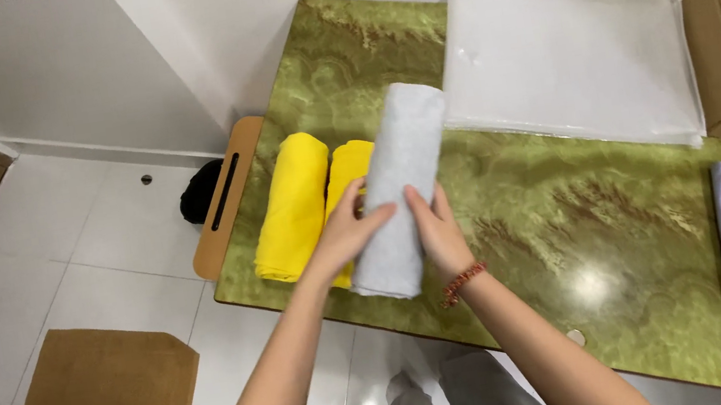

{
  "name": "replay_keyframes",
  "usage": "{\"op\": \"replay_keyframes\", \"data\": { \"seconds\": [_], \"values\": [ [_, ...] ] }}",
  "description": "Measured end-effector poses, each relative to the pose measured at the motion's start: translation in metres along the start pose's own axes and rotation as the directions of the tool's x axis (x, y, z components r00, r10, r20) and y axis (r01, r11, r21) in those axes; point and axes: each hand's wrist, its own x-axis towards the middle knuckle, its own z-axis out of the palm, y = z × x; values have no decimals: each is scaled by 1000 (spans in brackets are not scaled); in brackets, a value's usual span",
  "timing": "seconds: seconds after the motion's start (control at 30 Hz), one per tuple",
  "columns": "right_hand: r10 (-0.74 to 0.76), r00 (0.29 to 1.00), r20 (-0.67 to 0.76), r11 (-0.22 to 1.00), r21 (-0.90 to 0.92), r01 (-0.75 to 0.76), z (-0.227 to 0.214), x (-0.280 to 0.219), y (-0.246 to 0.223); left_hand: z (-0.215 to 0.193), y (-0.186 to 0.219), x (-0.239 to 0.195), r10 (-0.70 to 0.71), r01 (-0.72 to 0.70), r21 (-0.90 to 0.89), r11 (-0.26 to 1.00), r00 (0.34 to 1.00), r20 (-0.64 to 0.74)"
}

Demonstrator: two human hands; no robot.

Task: The person takes a gray t-shirt from a clothing rack, folds it neatly on a table, and places it aside. They repeat this process with a black t-shirt and a pair of black pants, folding each item and stacking them on the table.

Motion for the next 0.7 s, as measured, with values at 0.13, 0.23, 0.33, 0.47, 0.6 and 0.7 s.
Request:
{"op": "replay_keyframes", "data": {
  "seconds": [0.13,0.23,0.33,0.47,0.6,0.7],
  "values": [
    [-97,983,159,995,-7,99,55,76,52,-63,-66,44,-27,35,58,998,991,-133],
    [-87,970,227,972,-196,133,81,95,80,-87,-120,70,-8,63,216,974,968,-250],
    [-84,982,168,923,-358,141,87,94,95,-82,-131,61,-36,154,343,927,945,-326],
    [-232,956,179,882,-376,284,78,87,101,-62,-123,43,328,10,611,792,837,-438],
    [-259,953,161,862,-407,303,58,78,106,-47,-110,29,468,-64,784,617,831,-301],
    [-204,966,156,891,-379,250,34,56,98,-41,-117,34,474,-88,754,651,823,-313]
  ]
}}
